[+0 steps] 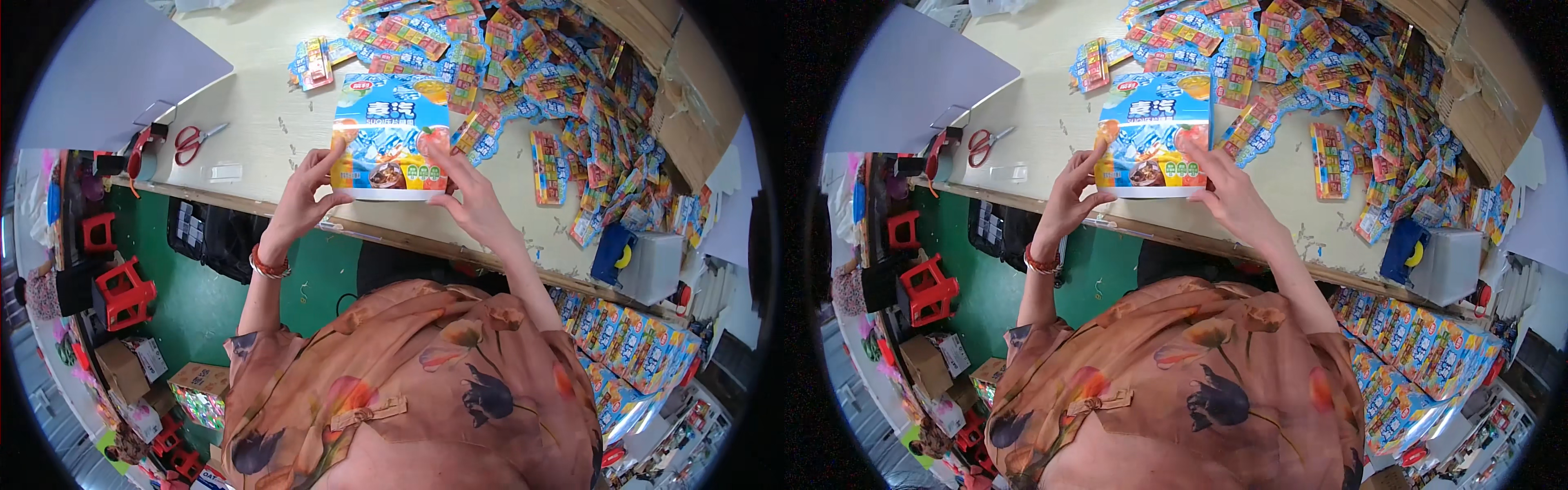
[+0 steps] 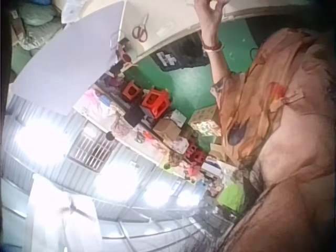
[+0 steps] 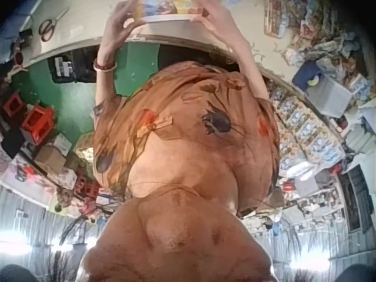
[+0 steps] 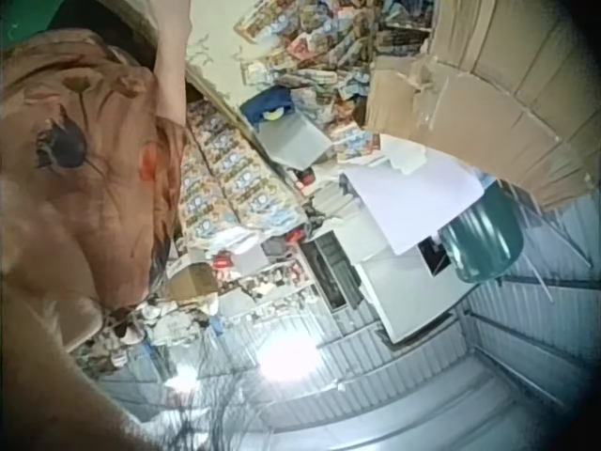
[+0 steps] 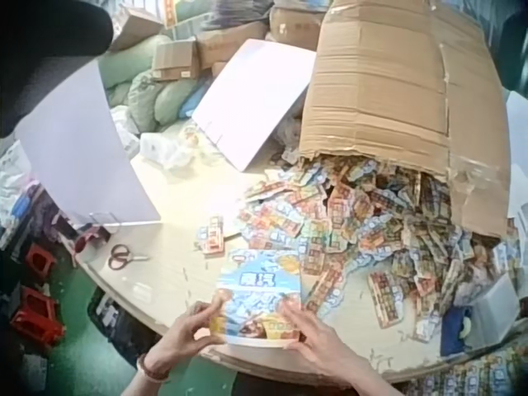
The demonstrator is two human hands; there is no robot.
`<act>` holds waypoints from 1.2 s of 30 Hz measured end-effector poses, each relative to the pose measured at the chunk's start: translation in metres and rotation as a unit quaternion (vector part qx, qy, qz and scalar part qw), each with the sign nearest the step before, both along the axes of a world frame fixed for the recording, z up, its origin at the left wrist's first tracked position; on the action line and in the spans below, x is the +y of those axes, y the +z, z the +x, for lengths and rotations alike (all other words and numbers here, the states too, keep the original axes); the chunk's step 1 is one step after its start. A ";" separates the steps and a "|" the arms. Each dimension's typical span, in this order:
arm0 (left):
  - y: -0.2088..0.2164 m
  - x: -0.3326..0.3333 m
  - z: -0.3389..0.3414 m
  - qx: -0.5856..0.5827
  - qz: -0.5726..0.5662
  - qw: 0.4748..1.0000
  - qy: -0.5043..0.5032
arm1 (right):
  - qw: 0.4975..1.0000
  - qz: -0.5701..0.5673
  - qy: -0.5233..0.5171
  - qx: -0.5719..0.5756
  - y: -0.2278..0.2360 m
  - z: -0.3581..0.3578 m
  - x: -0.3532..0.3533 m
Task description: Packing individual colorful food packets into retail-sized boxes on a workbench.
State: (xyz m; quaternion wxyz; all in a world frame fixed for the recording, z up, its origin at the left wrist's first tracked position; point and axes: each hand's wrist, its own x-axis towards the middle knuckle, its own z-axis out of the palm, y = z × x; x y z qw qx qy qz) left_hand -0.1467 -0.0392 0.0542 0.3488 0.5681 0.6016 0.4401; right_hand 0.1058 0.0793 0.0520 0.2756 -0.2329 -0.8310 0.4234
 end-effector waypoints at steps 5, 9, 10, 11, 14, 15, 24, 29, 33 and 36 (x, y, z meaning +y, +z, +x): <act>-0.001 -0.007 0.009 0.203 0.026 0.978 0.041 | 0.988 0.091 -0.085 -0.092 -0.017 0.001 -0.019; -0.022 -0.015 0.009 0.288 0.134 0.945 0.077 | 0.973 0.200 -0.093 -0.067 -0.021 0.002 -0.019; -0.028 -0.016 0.008 0.293 0.151 0.941 0.078 | 0.972 0.209 -0.087 -0.063 -0.025 0.002 -0.018; -0.034 -0.016 0.007 0.292 0.151 0.941 0.077 | 0.971 0.219 -0.081 -0.059 -0.028 0.002 -0.017; -0.042 -0.019 0.004 0.281 0.152 0.946 0.063 | 0.975 0.205 -0.076 -0.049 -0.040 0.004 -0.017; -0.044 -0.018 0.002 0.259 0.137 0.955 0.054 | 0.975 0.204 -0.076 -0.050 -0.042 0.005 -0.018; -0.043 0.004 -0.005 0.444 0.210 0.871 -0.032 | 0.955 0.288 -0.043 -0.046 -0.061 0.006 -0.027; -0.055 0.024 -0.004 0.308 0.237 0.901 -0.193 | 0.939 0.343 -0.042 -0.004 -0.082 0.006 -0.016; -0.061 0.019 0.003 0.360 0.217 0.893 -0.161 | 0.951 0.303 -0.052 0.016 -0.081 0.003 -0.020; -0.064 0.016 0.008 0.357 0.219 0.899 -0.130 | 0.965 0.256 -0.057 0.000 -0.060 0.011 -0.025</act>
